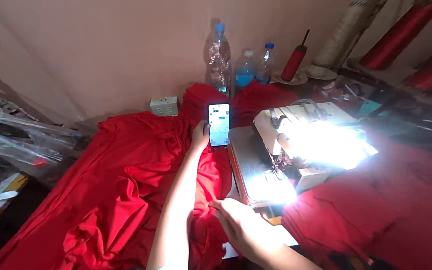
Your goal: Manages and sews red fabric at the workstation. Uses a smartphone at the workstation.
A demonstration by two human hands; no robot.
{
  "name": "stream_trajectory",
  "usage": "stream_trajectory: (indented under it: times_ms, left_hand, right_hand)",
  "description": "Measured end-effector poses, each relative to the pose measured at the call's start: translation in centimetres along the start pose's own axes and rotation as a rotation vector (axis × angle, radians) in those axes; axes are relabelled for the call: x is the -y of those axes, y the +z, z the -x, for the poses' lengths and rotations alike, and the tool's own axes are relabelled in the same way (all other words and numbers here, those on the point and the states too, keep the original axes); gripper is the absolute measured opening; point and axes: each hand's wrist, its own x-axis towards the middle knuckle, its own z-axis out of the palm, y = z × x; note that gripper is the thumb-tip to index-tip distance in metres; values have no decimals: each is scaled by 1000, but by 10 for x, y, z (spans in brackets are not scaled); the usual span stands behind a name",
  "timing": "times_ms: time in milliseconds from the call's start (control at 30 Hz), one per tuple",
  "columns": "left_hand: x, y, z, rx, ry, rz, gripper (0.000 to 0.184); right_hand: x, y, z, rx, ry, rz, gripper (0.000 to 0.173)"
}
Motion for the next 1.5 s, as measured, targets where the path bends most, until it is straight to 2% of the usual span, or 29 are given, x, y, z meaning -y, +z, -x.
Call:
stream_trajectory:
  times_ms: [67,100,200,267,400,467,533,567,633,700,800,900,1000,1167,1300,1400,1500]
  left_hand:
    - [0,1,-3,-21,-12,32,30]
    - [-2,0,-5,-25,-29,59,30]
    - [-12,-10,-4,-88,-44,159,29]
    - [-23,-27,-2,-131,-21,174,33]
    - [-65,-81,17,-159,-26,138,41]
    - [-83,-102,32,-179,-44,172,40]
    - [-91,-112,48,-214,-86,222,33]
    - [-93,-116,56,-220,-115,243,30]
    - [-94,-119,68,-235,-152,259,27]
    - [-89,-119,76,-245,-129,244,25]
    - [-76,-114,84,-279,-41,196,28]
    - [-71,-105,91,-294,78,233,42]
    - [-69,-95,100,-234,135,354,61]
    - [-61,-74,102,-320,215,524,73]
    - [-58,-71,104,-381,258,624,73]
    - [-61,-71,108,-329,273,743,65]
    - [-61,-73,108,-280,296,720,71]
  right_hand:
    - [12,-6,-20,185,104,39,48]
    - [15,-11,-27,184,90,54,56]
    - [13,-37,-49,-23,26,78,50]
    - [8,-55,-71,-87,138,52,50]
    - [-29,-47,-121,-334,258,-83,73]
    - [-35,-46,-144,-263,418,-362,70]
    - [-43,-41,-158,-82,534,-768,50]
    - [-46,-36,-162,29,570,-996,50]
    - [-49,-26,-162,182,585,-1279,53]
    - [-51,-22,-159,278,541,-1375,50]
    - [-52,-17,-153,314,517,-1434,45]
    - [-50,-16,-153,271,534,-1457,41]
    - [-46,-15,-152,235,508,-1477,46]
    - [-40,-13,-150,216,511,-1436,48]
    - [-40,-12,-148,254,469,-1452,46]
    - [-39,-12,-148,253,460,-1441,42]
    - [-38,-13,-147,238,452,-1434,43]
